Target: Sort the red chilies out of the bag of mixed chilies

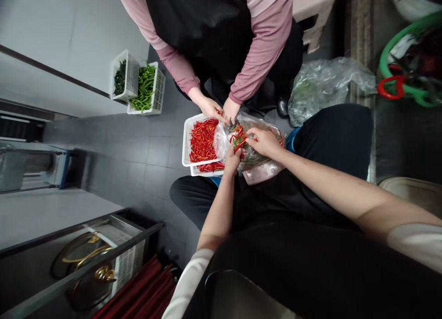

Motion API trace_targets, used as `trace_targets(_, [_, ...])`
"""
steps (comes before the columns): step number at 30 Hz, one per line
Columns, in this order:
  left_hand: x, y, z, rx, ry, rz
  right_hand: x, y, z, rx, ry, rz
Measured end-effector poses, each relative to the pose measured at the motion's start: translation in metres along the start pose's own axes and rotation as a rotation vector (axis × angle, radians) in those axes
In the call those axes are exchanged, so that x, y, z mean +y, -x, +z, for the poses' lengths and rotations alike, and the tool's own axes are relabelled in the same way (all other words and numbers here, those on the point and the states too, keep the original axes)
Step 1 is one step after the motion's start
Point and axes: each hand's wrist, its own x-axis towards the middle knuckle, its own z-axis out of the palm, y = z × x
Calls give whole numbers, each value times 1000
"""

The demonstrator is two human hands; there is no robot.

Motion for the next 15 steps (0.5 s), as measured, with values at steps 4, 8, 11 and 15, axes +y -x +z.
trace_targets(4, [11,-2,-16,10,18,39,-11,-19,-10,-170,257,-161])
trace_targets(8, [27,-1,-38,-92,26,59,-20,-36,-22,-290,364,-263])
trace_targets(11, [37,-3,-47,-145,67,71,-29,-44,-32,-335,406,-285])
trace_targets(15, [41,-10,-51,-72,221,34,-29,-52,-38,-399,439,-353])
